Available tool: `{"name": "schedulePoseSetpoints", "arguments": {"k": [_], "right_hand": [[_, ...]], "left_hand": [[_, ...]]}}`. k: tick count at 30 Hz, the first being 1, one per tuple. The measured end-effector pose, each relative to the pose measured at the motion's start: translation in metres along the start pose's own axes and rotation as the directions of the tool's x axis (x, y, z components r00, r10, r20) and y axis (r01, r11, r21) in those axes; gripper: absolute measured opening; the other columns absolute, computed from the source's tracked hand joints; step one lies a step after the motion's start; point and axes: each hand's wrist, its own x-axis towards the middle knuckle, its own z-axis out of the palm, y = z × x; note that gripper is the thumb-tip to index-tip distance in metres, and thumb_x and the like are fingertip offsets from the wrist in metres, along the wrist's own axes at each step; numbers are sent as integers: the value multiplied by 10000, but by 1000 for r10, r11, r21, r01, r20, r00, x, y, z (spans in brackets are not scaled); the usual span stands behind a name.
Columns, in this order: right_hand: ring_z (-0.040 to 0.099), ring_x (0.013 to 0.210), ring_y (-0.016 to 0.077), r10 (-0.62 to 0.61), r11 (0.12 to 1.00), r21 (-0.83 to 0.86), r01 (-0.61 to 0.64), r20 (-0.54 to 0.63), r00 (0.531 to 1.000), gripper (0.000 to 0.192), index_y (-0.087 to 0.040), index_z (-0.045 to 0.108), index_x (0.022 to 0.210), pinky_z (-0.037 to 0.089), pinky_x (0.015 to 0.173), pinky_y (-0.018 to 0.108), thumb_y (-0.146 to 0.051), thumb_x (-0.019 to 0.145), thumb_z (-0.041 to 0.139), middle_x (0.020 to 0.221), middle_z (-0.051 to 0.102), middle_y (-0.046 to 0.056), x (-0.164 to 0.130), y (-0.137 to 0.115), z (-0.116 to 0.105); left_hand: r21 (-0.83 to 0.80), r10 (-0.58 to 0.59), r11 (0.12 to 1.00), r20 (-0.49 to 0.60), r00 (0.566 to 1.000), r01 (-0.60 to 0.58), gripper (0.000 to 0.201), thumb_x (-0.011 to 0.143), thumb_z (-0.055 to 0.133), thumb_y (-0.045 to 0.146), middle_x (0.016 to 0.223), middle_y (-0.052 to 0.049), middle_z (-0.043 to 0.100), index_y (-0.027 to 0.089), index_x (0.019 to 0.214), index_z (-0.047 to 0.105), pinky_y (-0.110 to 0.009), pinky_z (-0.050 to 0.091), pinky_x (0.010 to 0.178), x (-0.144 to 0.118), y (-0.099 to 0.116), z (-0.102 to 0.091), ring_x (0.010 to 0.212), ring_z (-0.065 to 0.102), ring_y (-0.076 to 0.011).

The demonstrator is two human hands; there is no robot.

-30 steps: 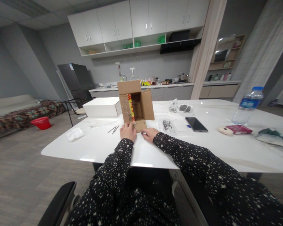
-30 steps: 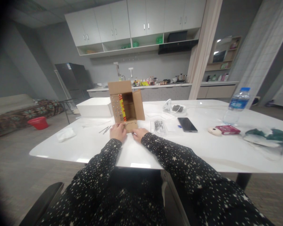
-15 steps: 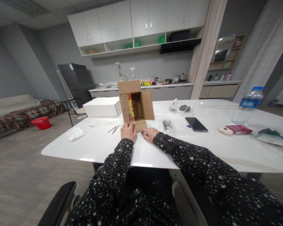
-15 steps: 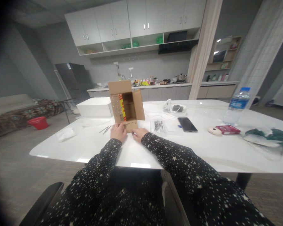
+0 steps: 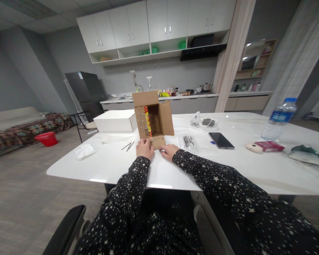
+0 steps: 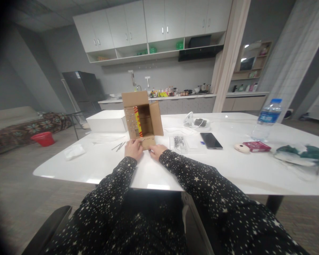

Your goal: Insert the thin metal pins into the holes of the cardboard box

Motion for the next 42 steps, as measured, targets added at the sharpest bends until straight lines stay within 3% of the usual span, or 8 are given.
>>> {"name": "schedulePoseSetpoints", "arguments": {"k": [42], "right_hand": [[621, 844, 178, 1, 1000, 17, -1, -8, 1000, 270, -229, 621, 1067, 389, 724, 253, -288, 881, 434, 949, 694, 49, 0, -2, -2]], "left_hand": [[-123, -7, 992, 21, 1000, 10, 178, 740, 545, 226, 1116, -75, 540, 231, 859, 677, -402, 433, 912, -4, -7, 5, 1076, 472, -269]]}}
